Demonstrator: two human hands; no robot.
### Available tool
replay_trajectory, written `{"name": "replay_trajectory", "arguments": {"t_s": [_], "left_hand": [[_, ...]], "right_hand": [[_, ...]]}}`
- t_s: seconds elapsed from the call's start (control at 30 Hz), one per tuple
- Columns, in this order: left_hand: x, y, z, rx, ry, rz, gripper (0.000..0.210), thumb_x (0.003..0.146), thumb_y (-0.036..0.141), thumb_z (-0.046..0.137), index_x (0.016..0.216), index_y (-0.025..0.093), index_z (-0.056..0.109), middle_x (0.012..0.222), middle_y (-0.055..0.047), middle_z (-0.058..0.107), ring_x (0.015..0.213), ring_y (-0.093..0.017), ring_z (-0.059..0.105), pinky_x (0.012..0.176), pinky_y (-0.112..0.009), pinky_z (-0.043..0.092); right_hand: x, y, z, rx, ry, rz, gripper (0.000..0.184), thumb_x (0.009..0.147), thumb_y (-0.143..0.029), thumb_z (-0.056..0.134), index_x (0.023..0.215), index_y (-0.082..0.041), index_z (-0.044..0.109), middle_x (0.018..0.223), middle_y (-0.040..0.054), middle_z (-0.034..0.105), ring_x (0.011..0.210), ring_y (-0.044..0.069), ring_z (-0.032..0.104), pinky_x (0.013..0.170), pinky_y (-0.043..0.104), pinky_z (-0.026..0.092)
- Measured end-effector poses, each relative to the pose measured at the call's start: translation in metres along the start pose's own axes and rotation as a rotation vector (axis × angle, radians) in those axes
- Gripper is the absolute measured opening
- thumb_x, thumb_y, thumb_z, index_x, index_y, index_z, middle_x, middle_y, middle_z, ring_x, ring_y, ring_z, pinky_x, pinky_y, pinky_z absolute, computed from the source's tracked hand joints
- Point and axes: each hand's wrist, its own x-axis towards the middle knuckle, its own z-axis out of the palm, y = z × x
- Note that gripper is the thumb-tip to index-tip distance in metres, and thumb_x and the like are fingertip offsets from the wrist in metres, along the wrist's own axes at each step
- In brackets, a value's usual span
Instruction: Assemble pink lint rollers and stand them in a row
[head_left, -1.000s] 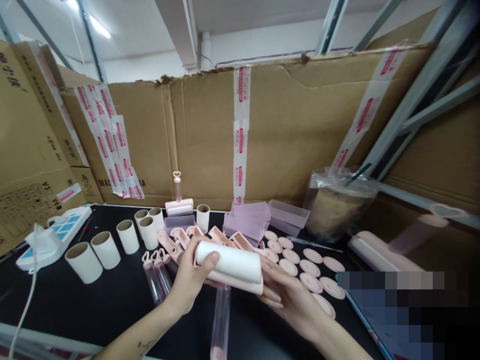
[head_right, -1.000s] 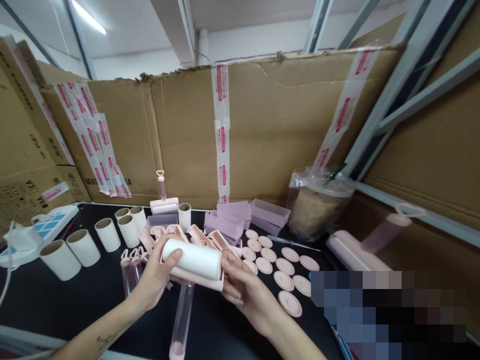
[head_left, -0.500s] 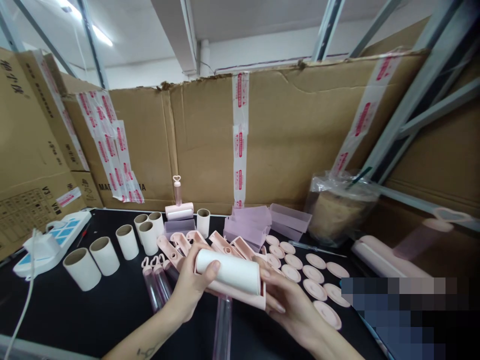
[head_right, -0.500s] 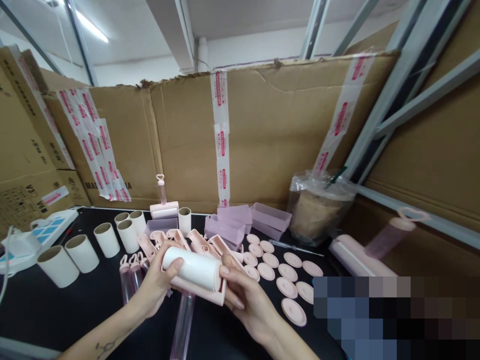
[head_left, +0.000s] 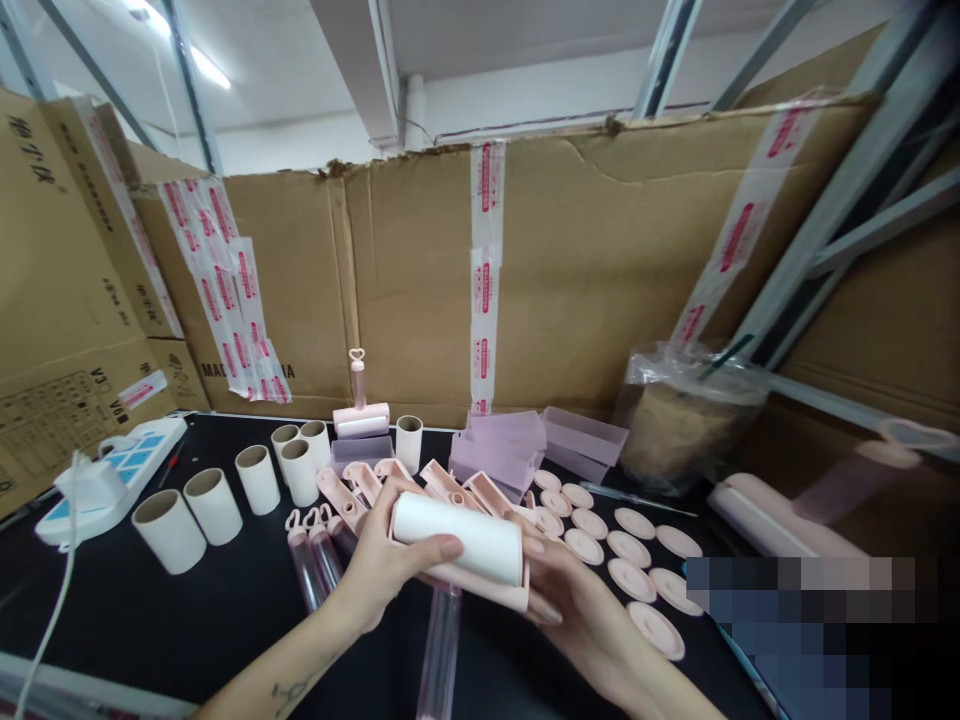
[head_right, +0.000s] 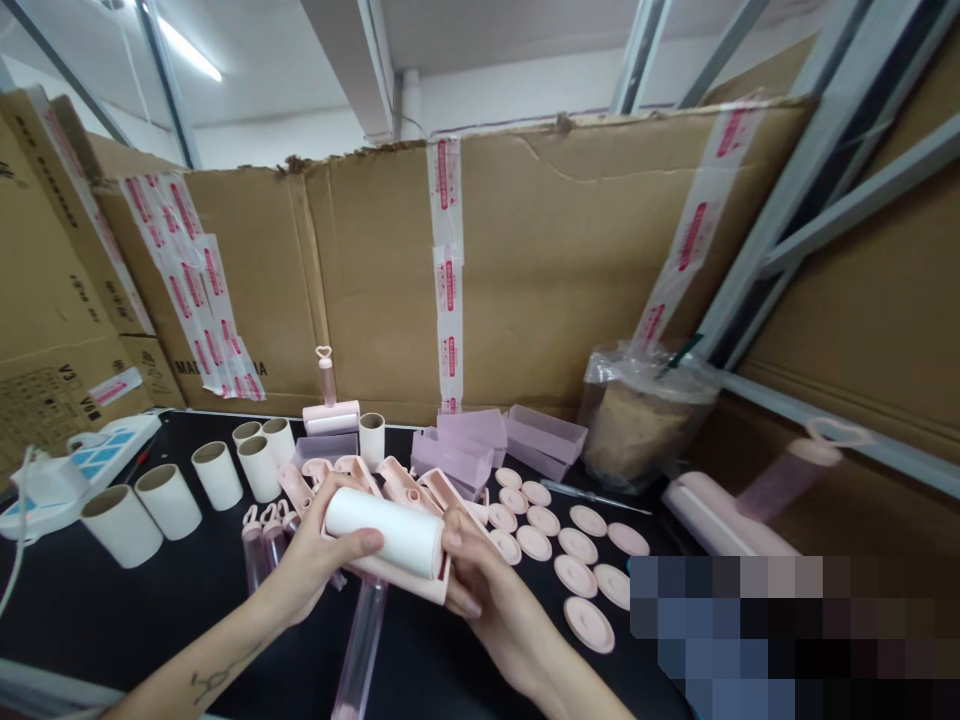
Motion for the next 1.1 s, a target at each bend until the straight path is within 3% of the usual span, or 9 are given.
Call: {"name": "replay_trajectory", "arguments": {"t_s": [0.1,0.2,0.63,0.77,0.93,1.0,1.1], "left_hand": [[0.0008,0.0015,-0.0013,0.014,-0.011,0.034,0.046,0.056,0.035,0.081,0.083,0.020,0.047,0.077,0.003,0.052,0.066,-0.011,0.050,0.054,-0.018,0.044],[0.0011,0.0017,-0.0022,0.018,-0.025,0.043,0.043,0.056,0.034,0.080,0.082,0.020,0.049,0.076,0.004,0.052,0.065,-0.010,0.050,0.055,-0.017,0.042],[-0.0010,0.0003,-0.0026,-0.107,-0.130,-0.134,0.049,0.059,0.033,0.079,0.087,0.022,0.040,0.079,0.002,0.055,0.067,-0.016,0.059,0.046,-0.026,0.053],[0.0006,0.0010,-0.0043,-0.070,-0.105,-0.062,0.048,0.057,0.030,0.080,0.085,0.021,0.042,0.076,0.003,0.054,0.066,-0.013,0.054,0.049,-0.020,0.048],[0.0017,0.0010,-0.0061,-0.043,-0.083,0.031,0.046,0.057,0.028,0.080,0.085,0.020,0.044,0.079,0.003,0.053,0.067,-0.010,0.048,0.056,-0.017,0.041],[0.0013,0.0013,-0.0059,-0.043,-0.081,0.064,0.045,0.058,0.028,0.080,0.085,0.020,0.044,0.080,0.004,0.052,0.069,-0.009,0.047,0.057,-0.017,0.040],[0.0007,0.0020,-0.0056,-0.012,-0.068,0.084,0.046,0.058,0.028,0.080,0.086,0.021,0.044,0.082,0.003,0.052,0.068,-0.010,0.047,0.057,-0.018,0.040]], "right_hand": [[0.0013,0.0016,-0.0023,0.007,-0.006,0.009,0.037,0.068,-0.044,0.072,0.069,-0.021,0.044,0.054,-0.0087,0.039,0.042,0.004,0.018,0.042,0.020,0.016],[0.0024,0.0022,-0.0031,0.009,-0.006,0.015,0.040,0.064,-0.042,0.076,0.067,-0.020,0.043,0.048,-0.0100,0.033,0.041,0.003,0.013,0.042,0.020,0.012],[0.0028,-0.0007,0.0012,0.031,0.046,0.001,0.049,0.056,-0.036,0.080,0.060,-0.020,0.034,0.040,-0.0129,0.027,0.035,0.001,0.011,0.038,0.017,0.014],[0.0015,0.0001,0.0029,-0.059,0.059,-0.060,0.046,0.061,-0.039,0.077,0.060,-0.019,0.036,0.043,-0.0112,0.036,0.031,-0.001,0.019,0.036,0.015,0.017],[-0.0026,0.0010,0.0011,-0.327,0.048,-0.312,0.034,0.071,-0.044,0.069,0.066,-0.019,0.046,0.048,-0.0058,0.050,0.031,0.008,0.049,0.032,0.017,0.028],[-0.0028,-0.0001,-0.0002,-0.353,0.050,-0.305,0.035,0.070,-0.045,0.070,0.067,-0.019,0.048,0.048,-0.0055,0.051,0.031,0.009,0.050,0.032,0.017,0.031],[-0.0013,-0.0029,0.0004,-0.286,0.025,-0.177,0.041,0.065,-0.049,0.072,0.062,-0.018,0.046,0.046,-0.0060,0.048,0.029,0.005,0.043,0.031,0.016,0.029]]}}
